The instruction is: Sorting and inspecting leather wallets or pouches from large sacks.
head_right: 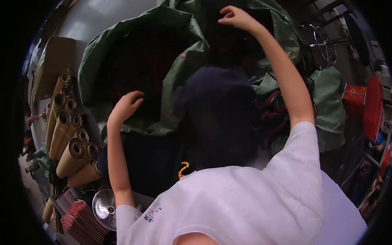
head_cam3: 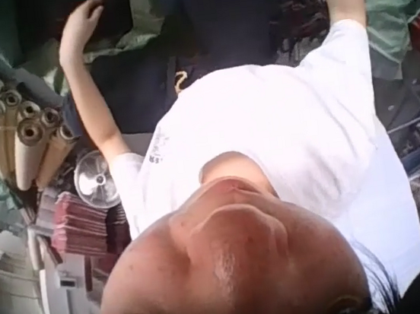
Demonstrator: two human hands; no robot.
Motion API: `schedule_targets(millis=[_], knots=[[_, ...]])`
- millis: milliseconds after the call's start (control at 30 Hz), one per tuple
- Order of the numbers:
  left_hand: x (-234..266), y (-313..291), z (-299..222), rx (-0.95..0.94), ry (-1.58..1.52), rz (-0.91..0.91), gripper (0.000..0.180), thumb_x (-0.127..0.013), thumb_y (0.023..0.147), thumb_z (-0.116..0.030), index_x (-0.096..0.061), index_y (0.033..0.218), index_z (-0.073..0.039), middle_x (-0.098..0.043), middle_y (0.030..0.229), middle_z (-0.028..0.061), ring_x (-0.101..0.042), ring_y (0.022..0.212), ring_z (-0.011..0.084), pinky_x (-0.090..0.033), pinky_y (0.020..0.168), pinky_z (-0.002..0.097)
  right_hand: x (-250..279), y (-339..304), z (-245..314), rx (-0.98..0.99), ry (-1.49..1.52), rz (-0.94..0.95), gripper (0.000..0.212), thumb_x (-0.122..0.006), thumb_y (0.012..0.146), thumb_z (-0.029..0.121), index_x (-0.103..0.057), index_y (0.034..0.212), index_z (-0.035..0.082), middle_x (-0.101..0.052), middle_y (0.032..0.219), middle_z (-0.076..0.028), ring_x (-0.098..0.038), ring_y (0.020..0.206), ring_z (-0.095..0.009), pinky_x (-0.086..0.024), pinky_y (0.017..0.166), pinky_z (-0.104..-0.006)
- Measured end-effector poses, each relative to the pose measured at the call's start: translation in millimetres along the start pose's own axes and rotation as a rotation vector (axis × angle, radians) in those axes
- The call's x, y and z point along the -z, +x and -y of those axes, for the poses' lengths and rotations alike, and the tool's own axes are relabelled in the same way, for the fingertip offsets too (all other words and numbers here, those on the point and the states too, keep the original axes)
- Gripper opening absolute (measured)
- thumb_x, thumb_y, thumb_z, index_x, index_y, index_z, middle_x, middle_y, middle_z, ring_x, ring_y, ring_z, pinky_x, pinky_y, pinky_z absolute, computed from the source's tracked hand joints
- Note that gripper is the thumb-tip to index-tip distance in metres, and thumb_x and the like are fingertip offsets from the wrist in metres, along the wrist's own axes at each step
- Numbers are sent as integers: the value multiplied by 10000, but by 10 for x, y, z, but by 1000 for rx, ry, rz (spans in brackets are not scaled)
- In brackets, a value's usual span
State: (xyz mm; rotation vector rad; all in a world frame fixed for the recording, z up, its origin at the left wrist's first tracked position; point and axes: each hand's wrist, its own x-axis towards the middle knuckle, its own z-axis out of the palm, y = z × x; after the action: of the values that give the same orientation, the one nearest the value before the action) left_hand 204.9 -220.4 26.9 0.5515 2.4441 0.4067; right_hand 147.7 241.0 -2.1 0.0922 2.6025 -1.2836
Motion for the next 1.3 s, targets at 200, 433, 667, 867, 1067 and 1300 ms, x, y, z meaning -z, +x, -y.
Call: schedule_targets(millis=[200,433,667,867,1067,1300], knots=[[66,77,-158,-10,-501,147,296,-527,892,-150,-538,1161,-26,-604,1071,79,-564,975,142,-424,846,250,-1052,-283,-1841,-483,-332,92,919,-779,571,447,-387,1307,59,-413,1328,-138,-364,1245,-295,-322,1000,-483],[-32,276,-56,108,-502,157,321,-507,907,-161,-511,1195,-18,-588,1120,86,-541,1040,153,-411,892,264,-1614,39,-2141,-539,-769,295,1064,-754,432,645,-446,1277,77,-418,1333,-94,-334,1266,-263,-225,1012,-551],[-24,317,-62,124,-523,154,325,-503,910,-172,-511,1204,-34,-586,1119,74,-544,1008,142,-417,872,259,-1843,175,-2099,-474,-886,623,954,-794,452,585,-512,1256,156,-523,1257,-72,-444,1190,-276,-261,983,-526],[45,272,-127,108,-557,137,323,-500,911,-176,-512,1202,-38,-587,1119,71,-543,1008,134,-416,859,249,-1852,-69,-2151,-332,-801,529,840,-799,498,460,-510,1243,202,-590,1152,-87,-556,1057,-286,-336,953,-489],[116,94,-9,93,-567,74,319,-502,912,-184,-516,1197,-41,-592,1125,96,-545,1043,158,-412,884,266,-1274,-335,-1857,-221,-532,77,588,-759,566,346,-585,1108,200,-640,1015,-77,-601,955,-282,-485,787,-415],[241,-29,-37,-19,-552,11,325,-510,909,-195,-519,1196,-44,-598,1100,91,-551,1025,152,-428,864,265,-86,-302,-1979,-223,143,-500,545,-832,556,320,-635,916,-37,-667,893,-140,-651,799,-211,-516,699,-306]])
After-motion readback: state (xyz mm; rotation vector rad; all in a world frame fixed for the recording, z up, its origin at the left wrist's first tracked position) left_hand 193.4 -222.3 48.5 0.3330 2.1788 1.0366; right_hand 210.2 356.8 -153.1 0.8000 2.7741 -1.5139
